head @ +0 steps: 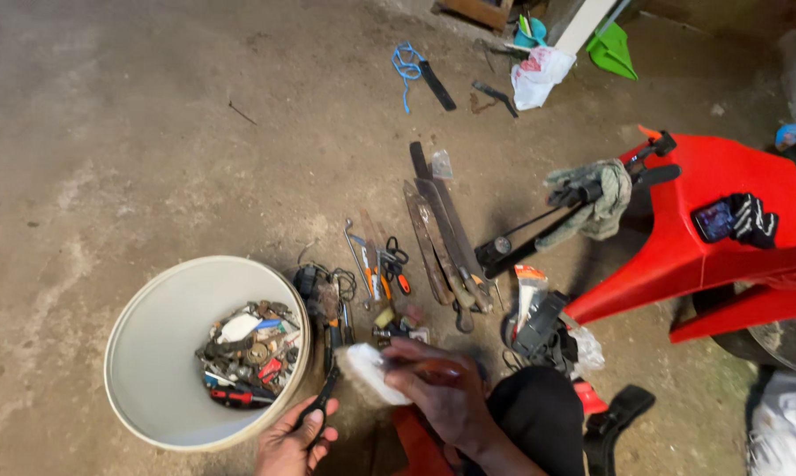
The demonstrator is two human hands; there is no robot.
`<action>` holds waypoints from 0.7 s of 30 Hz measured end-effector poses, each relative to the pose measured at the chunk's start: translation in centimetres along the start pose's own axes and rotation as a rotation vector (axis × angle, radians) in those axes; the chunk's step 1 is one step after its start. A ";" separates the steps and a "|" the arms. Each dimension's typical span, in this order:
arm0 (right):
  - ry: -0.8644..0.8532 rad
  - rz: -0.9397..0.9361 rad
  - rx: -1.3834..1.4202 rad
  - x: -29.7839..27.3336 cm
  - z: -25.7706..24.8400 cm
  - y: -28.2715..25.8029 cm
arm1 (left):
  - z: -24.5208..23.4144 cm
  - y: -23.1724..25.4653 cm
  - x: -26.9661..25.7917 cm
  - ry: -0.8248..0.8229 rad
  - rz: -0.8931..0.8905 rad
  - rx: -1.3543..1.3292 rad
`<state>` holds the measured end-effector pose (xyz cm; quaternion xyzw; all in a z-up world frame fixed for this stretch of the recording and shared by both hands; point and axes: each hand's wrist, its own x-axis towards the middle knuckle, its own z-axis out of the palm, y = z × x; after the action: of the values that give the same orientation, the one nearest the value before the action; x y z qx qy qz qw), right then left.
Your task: The person sits on a red stool and cleans various metal tools retrieved from a white bucket. Using a wire brush, they scrub a metal clamp, a wrench, and a screwdriver to remove dirt or rust, then place the cleaned items on the floor next to other tools.
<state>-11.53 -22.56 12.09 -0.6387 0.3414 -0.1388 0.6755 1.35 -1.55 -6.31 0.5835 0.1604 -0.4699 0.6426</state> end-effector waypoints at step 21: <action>-0.089 -0.075 0.232 5.5 -1.4 -0.2 | -3.9 -2.5 6.9 -0.114 0.087 -0.021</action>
<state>-8.37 -27.04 10.81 -0.5741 0.2685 -0.1739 0.7537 4.16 -0.57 -14.07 0.5554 0.1029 -0.4724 0.6766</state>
